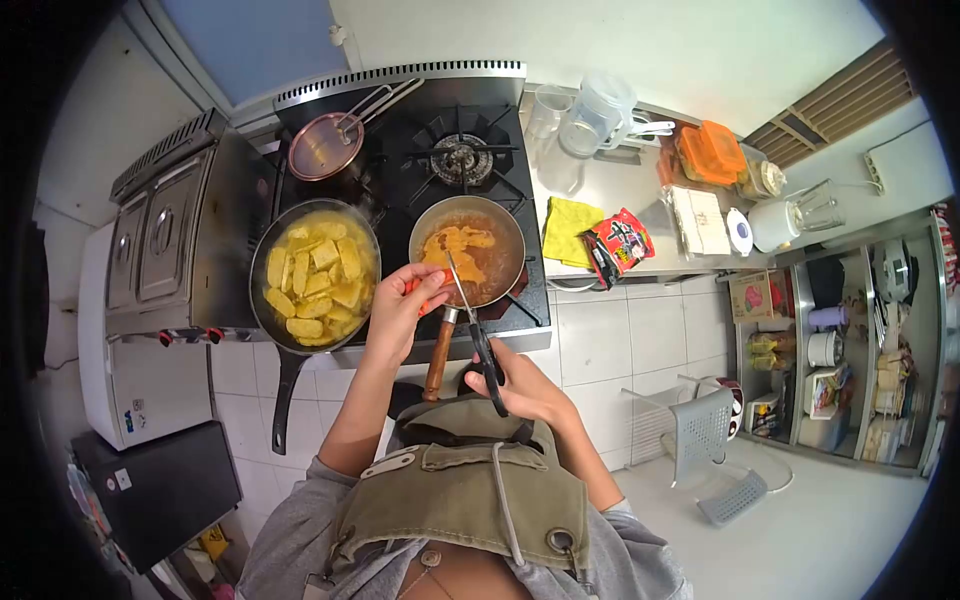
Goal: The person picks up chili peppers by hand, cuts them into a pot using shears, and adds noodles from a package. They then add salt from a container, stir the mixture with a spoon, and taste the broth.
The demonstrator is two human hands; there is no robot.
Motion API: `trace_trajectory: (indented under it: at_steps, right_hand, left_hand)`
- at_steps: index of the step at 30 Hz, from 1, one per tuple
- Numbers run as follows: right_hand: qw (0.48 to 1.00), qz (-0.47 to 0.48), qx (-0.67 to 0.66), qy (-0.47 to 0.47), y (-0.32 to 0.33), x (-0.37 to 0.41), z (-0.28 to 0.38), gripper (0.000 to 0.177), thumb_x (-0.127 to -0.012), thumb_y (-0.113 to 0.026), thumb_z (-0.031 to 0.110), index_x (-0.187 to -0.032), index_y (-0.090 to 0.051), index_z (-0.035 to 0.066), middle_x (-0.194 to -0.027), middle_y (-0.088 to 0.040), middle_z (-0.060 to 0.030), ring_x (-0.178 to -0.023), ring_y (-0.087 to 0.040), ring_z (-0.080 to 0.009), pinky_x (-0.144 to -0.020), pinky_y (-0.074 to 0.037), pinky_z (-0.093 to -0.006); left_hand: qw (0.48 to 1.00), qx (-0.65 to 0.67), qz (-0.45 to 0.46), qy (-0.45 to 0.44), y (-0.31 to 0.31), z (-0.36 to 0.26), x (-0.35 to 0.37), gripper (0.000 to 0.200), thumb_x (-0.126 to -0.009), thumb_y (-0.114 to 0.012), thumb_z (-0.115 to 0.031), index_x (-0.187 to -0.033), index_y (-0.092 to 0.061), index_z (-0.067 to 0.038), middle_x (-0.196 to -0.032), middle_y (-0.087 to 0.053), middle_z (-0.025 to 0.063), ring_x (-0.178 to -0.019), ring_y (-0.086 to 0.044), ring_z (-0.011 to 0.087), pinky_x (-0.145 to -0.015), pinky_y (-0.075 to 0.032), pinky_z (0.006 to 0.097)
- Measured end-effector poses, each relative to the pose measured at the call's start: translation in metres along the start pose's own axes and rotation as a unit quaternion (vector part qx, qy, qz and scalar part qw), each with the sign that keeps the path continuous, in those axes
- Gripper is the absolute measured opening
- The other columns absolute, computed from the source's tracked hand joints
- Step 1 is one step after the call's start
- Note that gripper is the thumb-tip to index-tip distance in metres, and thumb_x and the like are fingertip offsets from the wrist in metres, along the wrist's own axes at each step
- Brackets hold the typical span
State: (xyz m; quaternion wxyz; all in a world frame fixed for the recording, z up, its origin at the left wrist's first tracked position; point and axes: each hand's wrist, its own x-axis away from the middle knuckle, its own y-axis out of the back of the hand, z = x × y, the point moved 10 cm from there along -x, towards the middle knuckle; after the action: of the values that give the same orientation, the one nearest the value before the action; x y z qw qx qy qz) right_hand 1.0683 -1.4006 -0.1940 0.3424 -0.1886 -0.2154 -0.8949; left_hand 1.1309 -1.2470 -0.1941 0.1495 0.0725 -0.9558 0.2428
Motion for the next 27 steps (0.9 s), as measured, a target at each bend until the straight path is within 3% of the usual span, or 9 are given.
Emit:
trace_trajectory:
  at_steps: [9, 11, 12, 15, 16, 20, 27]
  right_hand:
    - [0.998, 0.054, -0.007, 0.023, 0.021, -0.001, -0.015, 0.054, -0.083, -0.059, 0.048, -0.106, -0.048, 0.001, -0.085, -0.057, -0.0121, -0.080, -0.056, -0.0223, -0.075, -0.044, -0.0333]
    - [0.997, 0.067, -0.015, 0.021, 0.024, -0.001, -0.013, 0.050, -0.083, -0.059, 0.048, -0.099, -0.051, 0.001, -0.078, -0.056, -0.0083, -0.074, -0.054, -0.0175, -0.067, -0.043, -0.0309]
    - [0.997, 0.060, -0.018, 0.037, 0.027, 0.000, -0.009, 0.044, -0.084, -0.059, 0.046, -0.091, -0.053, 0.003, -0.065, -0.052, -0.0036, -0.062, -0.050, -0.0114, -0.055, -0.039, -0.0278]
    - [0.994, 0.088, -0.060, 0.024, 0.026, 0.001, -0.009, 0.041, -0.085, -0.058, 0.044, -0.086, -0.053, 0.004, -0.055, -0.049, -0.0012, -0.050, -0.046, -0.0083, -0.047, -0.035, -0.0253]
    - [0.993, 0.081, -0.066, 0.058, 0.024, -0.002, -0.012, 0.041, -0.086, -0.057, 0.045, -0.083, -0.053, 0.004, -0.050, -0.048, -0.0003, -0.044, -0.043, -0.0073, -0.042, -0.033, -0.0241]
    - [0.979, 0.131, -0.149, 0.035, 0.012, -0.006, -0.027, 0.055, -0.086, -0.047, 0.059, -0.090, -0.047, 0.003, -0.053, -0.050, -0.0020, -0.043, -0.045, -0.0088, -0.041, -0.034, -0.0229]
    - [0.988, 0.136, -0.053, 0.052, 0.014, 0.001, -0.025, 0.061, -0.082, -0.048, 0.064, -0.093, -0.046, 0.004, -0.057, -0.047, -0.0010, -0.047, -0.045, -0.0084, -0.043, -0.034, -0.0230]
  left_hand:
    - [0.999, -0.022, -0.027, -0.026, -0.014, 0.002, -0.002, 0.020, -0.086, -0.060, -0.009, -0.099, -0.059, 0.006, -0.091, -0.064, 0.0111, -0.080, -0.065, 0.0157, -0.073, -0.054, 0.0230]
    - [0.998, -0.053, -0.029, -0.023, -0.016, 0.000, 0.000, 0.018, -0.087, -0.059, -0.011, -0.099, -0.058, 0.003, -0.094, -0.064, 0.0107, -0.084, -0.065, 0.0167, -0.074, -0.053, 0.0234]
    - [0.998, -0.053, -0.032, -0.024, -0.016, 0.001, 0.000, 0.018, -0.087, -0.059, -0.011, -0.099, -0.058, 0.003, -0.094, -0.064, 0.0107, -0.084, -0.065, 0.0167, -0.074, -0.053, 0.0234]
    - [0.996, -0.067, -0.047, -0.027, -0.014, 0.005, -0.001, 0.018, -0.087, -0.059, -0.010, -0.099, -0.058, 0.004, -0.094, -0.064, 0.0111, -0.083, -0.066, 0.0169, -0.074, -0.053, 0.0228]
    - [0.997, -0.059, -0.049, -0.032, -0.013, 0.007, -0.003, 0.018, -0.087, -0.060, -0.010, -0.099, -0.058, 0.004, -0.094, -0.064, 0.0112, -0.082, -0.066, 0.0171, -0.073, -0.053, 0.0229]
    - [0.996, -0.046, -0.067, -0.041, -0.009, 0.016, -0.010, 0.019, -0.086, -0.061, -0.010, -0.099, -0.058, 0.004, -0.093, -0.064, 0.0113, -0.081, -0.066, 0.0177, -0.073, -0.053, 0.0231]
    - [0.994, -0.026, -0.083, -0.064, -0.005, 0.013, -0.001, 0.020, -0.085, -0.062, -0.008, -0.099, -0.059, 0.005, -0.092, -0.065, 0.0116, -0.082, -0.066, 0.0172, -0.072, -0.053, 0.0225]
